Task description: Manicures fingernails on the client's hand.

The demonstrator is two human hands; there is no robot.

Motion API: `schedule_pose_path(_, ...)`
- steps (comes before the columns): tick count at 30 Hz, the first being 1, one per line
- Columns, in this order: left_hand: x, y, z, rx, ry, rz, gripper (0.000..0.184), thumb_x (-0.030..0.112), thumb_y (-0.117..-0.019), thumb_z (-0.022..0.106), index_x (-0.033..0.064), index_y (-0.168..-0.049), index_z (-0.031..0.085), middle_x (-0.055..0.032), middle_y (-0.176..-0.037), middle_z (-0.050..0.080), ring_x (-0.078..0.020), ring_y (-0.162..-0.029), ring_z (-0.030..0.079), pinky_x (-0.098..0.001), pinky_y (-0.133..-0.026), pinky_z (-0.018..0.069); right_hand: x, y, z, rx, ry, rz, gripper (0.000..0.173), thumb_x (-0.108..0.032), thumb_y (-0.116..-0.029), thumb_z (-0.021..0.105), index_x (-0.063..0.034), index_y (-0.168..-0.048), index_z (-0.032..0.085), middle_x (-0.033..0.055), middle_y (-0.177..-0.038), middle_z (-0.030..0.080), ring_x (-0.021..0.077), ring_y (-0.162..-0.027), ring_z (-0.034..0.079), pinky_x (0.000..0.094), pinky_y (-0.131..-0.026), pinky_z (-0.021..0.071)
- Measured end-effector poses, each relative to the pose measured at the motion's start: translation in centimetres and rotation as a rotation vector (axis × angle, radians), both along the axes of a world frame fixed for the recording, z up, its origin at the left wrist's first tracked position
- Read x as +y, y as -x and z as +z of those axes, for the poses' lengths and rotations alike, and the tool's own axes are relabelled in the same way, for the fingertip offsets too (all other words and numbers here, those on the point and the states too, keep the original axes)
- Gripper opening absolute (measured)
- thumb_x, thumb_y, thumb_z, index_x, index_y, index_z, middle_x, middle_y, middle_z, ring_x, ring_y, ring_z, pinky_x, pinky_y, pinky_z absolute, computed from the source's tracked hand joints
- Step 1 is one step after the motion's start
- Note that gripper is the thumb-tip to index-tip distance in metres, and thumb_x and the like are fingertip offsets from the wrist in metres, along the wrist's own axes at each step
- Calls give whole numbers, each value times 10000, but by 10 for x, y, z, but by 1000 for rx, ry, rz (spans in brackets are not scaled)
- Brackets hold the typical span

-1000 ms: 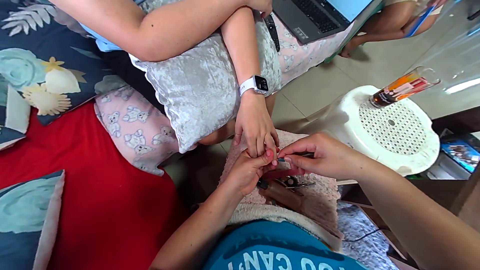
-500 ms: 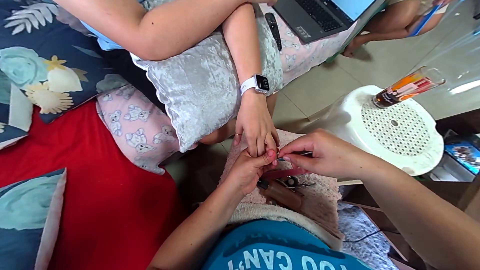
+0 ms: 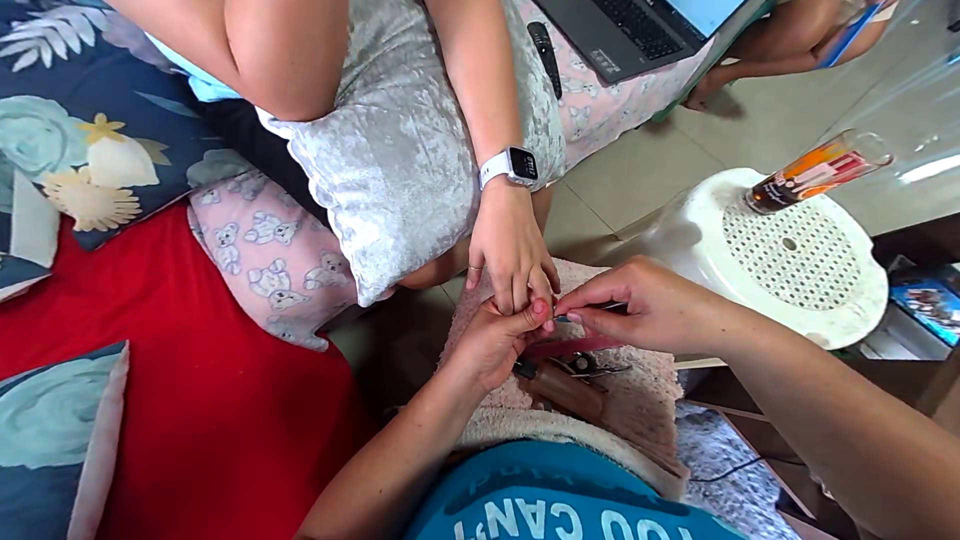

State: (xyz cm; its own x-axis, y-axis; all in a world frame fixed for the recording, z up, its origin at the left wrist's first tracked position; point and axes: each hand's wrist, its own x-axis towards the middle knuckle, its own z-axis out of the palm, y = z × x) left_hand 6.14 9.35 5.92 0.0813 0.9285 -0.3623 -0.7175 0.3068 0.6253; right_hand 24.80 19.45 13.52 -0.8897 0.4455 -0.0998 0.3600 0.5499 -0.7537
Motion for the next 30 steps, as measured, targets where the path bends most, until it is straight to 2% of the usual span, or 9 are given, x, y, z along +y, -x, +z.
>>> schedule_pose_path(6, 0, -1, 1, 20, -14, -10, 113, -44, -975, 599, 32, -914, 655, -52, -794, 694, -113, -737, 682, -269, -769, 590, -1, 3, 7, -45, 32, -6, 181, -173, -1016, 620, -92, -1039, 781, -59, -739, 697, -66, -611, 610, 108, -575, 520)
schedule_pose_path(12, 0, -1, 2, 39, -5, 7, 116, -49, -969, 604, 28, -911, 669, -52, -812, 700, -108, -744, 681, -261, -769, 588, -1, 9, 9, -83, -85, 29, 184, -193, -1010, 619, -111, -1007, 785, -57, -763, 705, -59, -611, 605, 133, -564, 516)
schedule_pose_path(17, -1, 0, 1, 60, 12, 25, 120, -62, -960, 613, 33, -900, 655, -53, -807, 701, -107, -739, 684, -263, -767, 591, -1, 12, 6, -96, -143, 52, 190, -195, -1011, 606, -114, -996, 778, -44, -779, 705, -47, -653, 615, 148, -601, 521)
schedule_pose_path(24, -1, 0, 0, 43, 3, 26, 127, -66, -963, 605, 29, -899, 658, -57, -798, 699, -114, -737, 685, -266, -761, 592, 4, 9, 5, -78, -114, 75, 200, -178, -1007, 602, -114, -1028, 790, -59, -775, 699, -60, -653, 585, 134, -595, 485)
schedule_pose_path(30, -2, -1, 3, 57, 21, 30, 110, -55, -968, 608, 23, -907, 656, -61, -812, 703, -113, -737, 685, -264, -762, 593, 3, 12, 8, -87, -96, 74, 183, -176, -1011, 621, -100, -998, 787, -42, -747, 703, -47, -607, 608, 140, -569, 519)
